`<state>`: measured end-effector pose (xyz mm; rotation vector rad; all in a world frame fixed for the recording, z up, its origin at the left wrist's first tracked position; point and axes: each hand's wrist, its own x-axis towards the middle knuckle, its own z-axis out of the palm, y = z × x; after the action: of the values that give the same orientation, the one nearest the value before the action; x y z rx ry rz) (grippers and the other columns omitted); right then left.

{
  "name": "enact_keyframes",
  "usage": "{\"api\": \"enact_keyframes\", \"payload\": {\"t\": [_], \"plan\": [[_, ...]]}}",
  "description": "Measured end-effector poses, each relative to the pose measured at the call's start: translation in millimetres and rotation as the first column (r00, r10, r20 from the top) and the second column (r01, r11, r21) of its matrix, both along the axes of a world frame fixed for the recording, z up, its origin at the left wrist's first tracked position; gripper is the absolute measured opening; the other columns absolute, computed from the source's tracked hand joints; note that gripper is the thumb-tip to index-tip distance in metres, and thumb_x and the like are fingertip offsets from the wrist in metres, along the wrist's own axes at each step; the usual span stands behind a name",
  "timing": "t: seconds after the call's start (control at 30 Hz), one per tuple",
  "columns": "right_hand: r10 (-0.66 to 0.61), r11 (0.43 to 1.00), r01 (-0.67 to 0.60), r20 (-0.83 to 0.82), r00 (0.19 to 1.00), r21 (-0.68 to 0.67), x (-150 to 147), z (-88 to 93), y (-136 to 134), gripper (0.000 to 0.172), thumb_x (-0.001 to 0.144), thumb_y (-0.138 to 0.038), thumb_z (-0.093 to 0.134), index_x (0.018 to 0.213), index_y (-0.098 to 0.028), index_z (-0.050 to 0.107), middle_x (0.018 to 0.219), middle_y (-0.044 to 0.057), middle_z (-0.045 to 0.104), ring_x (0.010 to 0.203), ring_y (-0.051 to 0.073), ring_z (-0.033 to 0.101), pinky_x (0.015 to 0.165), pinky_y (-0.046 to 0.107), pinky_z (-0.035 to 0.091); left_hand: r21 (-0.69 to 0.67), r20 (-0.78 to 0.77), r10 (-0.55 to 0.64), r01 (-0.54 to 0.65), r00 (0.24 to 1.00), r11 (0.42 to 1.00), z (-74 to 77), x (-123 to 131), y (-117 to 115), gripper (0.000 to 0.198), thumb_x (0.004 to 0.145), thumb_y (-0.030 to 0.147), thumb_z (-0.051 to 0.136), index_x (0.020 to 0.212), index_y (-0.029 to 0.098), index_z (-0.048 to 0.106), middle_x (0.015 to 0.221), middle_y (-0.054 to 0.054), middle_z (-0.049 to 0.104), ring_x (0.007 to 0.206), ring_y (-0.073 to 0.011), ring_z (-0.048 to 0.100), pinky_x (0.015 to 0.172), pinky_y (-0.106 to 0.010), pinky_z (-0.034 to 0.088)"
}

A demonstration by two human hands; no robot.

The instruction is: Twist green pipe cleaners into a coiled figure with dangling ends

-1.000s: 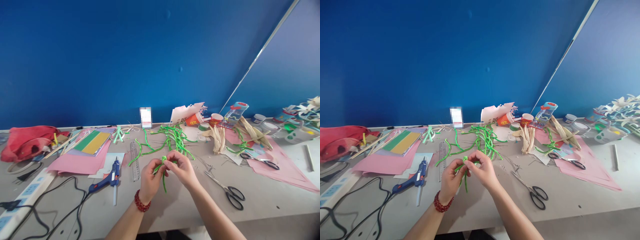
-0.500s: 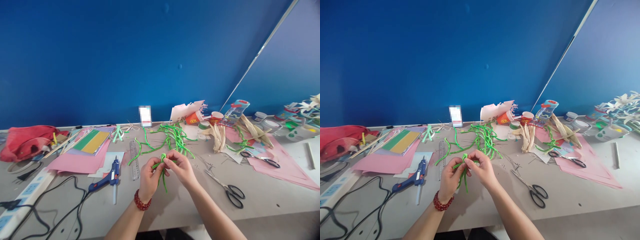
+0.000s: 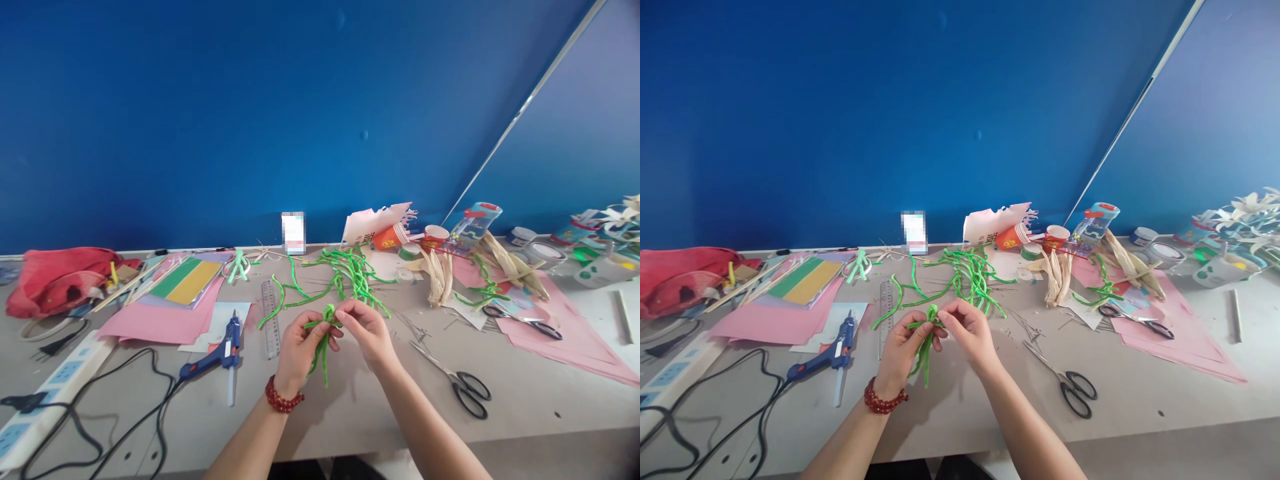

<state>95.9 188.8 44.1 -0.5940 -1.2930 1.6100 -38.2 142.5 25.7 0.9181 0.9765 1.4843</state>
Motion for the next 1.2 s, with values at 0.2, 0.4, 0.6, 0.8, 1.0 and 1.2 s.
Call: {"api": "enact_keyframes", "payload": {"t": [0.2, 0.4, 0.6, 0.8, 1.0, 1.2], "plan": [[0.113, 0.993, -0.113, 0.023, 0.993, -0.032, 7, 6.8, 4, 0.022, 0.081, -0.037, 0.073, 0.080, -0.019, 0.060, 0.062, -0.003, 0.054, 0.051, 0.012, 0.053, 0.049, 0.028, 0.051, -0.020, 0.027, -0.042, 0.042, 0.999, 0.999, 1.4, 1, 0, 0.035, 0.075, 0.044, 0.079, 0.082, 0.016, 0.062, 0.068, -0.005, 0.075, 0.052, -0.0154, 0.066, 0.057, -0.029, 0.055], [0.115, 0.989, -0.125, 0.126, 0.985, 0.076, 12, 3.6, 8, 0.006, 0.083, -0.024, 0.065, 0.082, -0.019, 0.062, 0.061, -0.004, 0.055, 0.051, 0.013, 0.057, 0.053, 0.027, 0.049, -0.023, -0.040, -0.082, 0.082, 0.996, 0.996, -0.2, 1, -2, 0.031, 0.078, 0.043, 0.077, 0.080, 0.015, 0.063, 0.067, -0.005, 0.074, 0.052, -0.0147, 0.065, 0.056, -0.028, 0.055], [-0.062, 0.987, 0.015, 0.296, 0.953, 0.158, 12, 4.9, 6, 0.010, 0.074, -0.009, 0.055, 0.074, -0.019, 0.058, 0.061, -0.003, 0.059, 0.055, 0.012, 0.060, 0.054, 0.023, 0.046, 0.038, -0.094, -0.019, 0.023, 0.995, 0.999, -2.3, 2, -3, 0.027, 0.081, 0.040, 0.075, 0.079, 0.015, 0.064, 0.073, -0.005, 0.074, 0.055, -0.0141, 0.066, 0.057, -0.027, 0.056], [-0.125, 0.972, 0.048, 0.329, 0.936, 0.232, 10, 6.8, 3, 0.012, 0.071, -0.009, 0.052, 0.071, -0.021, 0.054, 0.061, -0.004, 0.059, 0.055, 0.013, 0.060, 0.051, 0.022, 0.042, 0.145, -0.204, 0.083, -0.054, 0.975, 0.988, -6.7, 2, -6, 0.023, 0.088, 0.038, 0.069, 0.084, 0.015, 0.068, 0.071, -0.003, 0.070, 0.058, -0.0146, 0.066, 0.060, -0.027, 0.054], [-0.253, 0.927, 0.124, 0.346, 0.904, 0.355, 6, 7.2, -1, 0.014, 0.069, -0.009, 0.051, 0.064, -0.022, 0.048, 0.068, -0.002, 0.052, 0.060, 0.013, 0.051, 0.051, 0.021, 0.040, 0.156, -0.138, 0.094, -0.072, 0.986, 0.985, -13.3, 5, -5, 0.020, 0.088, 0.037, 0.069, 0.086, 0.017, 0.067, 0.070, 0.000, 0.067, 0.057, -0.0138, 0.065, 0.059, -0.026, 0.053], [-0.133, 0.957, 0.029, 0.346, 0.929, 0.289, 12, 15.9, -4, 0.013, 0.079, -0.012, 0.053, 0.071, -0.022, 0.050, 0.061, -0.004, 0.054, 0.056, 0.014, 0.056, 0.051, 0.023, 0.041, 0.059, 0.008, -0.035, 0.035, 0.999, 0.998, -7.6, 2, -2, 0.028, 0.082, 0.041, 0.074, 0.082, 0.016, 0.063, 0.062, 0.000, 0.068, 0.051, -0.0136, 0.063, 0.055, -0.026, 0.052]]}}
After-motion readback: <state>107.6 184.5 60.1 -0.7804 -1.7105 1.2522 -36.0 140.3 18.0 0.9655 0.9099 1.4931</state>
